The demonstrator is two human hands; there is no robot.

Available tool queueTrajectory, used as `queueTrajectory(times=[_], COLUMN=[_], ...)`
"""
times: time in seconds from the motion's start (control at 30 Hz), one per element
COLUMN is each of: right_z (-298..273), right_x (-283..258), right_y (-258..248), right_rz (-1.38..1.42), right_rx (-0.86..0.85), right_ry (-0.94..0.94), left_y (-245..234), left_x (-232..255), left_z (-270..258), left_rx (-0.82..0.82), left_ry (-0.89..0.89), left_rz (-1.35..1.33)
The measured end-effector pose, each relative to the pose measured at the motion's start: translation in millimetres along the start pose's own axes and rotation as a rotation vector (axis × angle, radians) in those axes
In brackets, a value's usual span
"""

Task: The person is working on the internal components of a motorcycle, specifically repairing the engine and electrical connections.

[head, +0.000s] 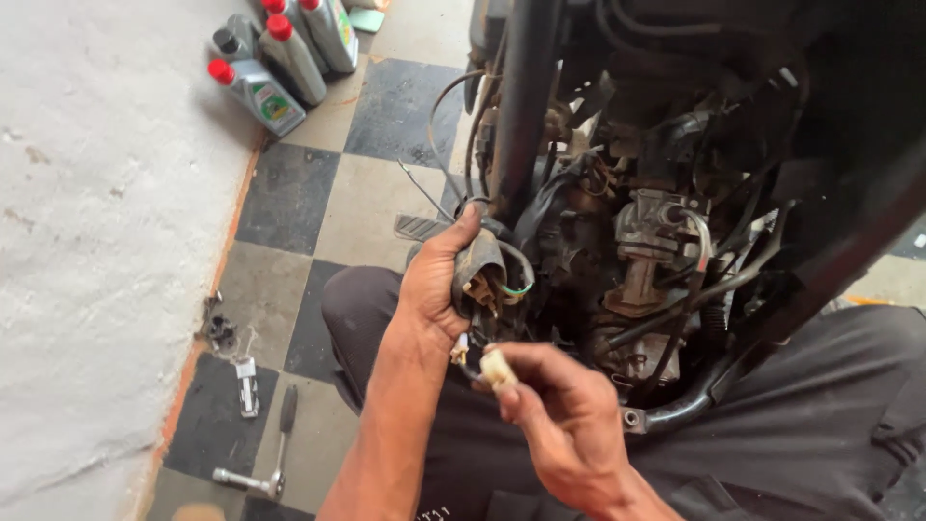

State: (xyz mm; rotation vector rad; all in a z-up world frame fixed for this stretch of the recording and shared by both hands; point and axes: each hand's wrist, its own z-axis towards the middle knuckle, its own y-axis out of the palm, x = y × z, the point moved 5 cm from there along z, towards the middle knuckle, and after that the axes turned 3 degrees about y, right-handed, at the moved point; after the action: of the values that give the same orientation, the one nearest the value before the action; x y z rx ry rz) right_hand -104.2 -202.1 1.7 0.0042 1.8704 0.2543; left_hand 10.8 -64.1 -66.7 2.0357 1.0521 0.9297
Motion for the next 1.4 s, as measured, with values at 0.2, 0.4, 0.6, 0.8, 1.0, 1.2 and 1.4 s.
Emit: queueTrajectory(times=[0.2, 0.4, 0.6, 0.8, 1.0, 1.2, 1.4], right_z=[8.9, 23.3, 20.8, 20.4, 18.0, 22.1, 30.0], right_x=[-7.7, -21.0, -11.6, -22.7, -22.1, -22.0, -25.5], right_y=[4.6, 10.5, 9.2, 11.2, 10.2, 6.1, 1.0], right_rz=[0.017, -0.086, -0.215, -0.281, -0.422, -0.376, -0.425], right_rx=[0.011, 0.321, 0.401, 0.427, 0.487, 0.438, 0.368], right_ry=[-0.049, -0.140, -0.236, -0.317, -0.344, -0.292, -0.162], left_y=[-8.5, -5.7, -6.7, -6.8, -0.3, -15.3, -10.9], left_x=[-5.0, -2.4, -4.4, -10.1, -14.2, -18.4, -15.3], left_z=[1.6, -8.8, -14.8, -14.8, -22.3, -15.3, -19.3], left_rx=[0.053, 0.107, 0.147, 0.189, 0.257, 0.194, 0.181], left_ry=[0.078, 0.179, 0.219, 0.189, 0.257, 0.265, 0.277], left_rz=[0.049, 0.167, 0.247, 0.224, 0.203, 0.131, 0.200])
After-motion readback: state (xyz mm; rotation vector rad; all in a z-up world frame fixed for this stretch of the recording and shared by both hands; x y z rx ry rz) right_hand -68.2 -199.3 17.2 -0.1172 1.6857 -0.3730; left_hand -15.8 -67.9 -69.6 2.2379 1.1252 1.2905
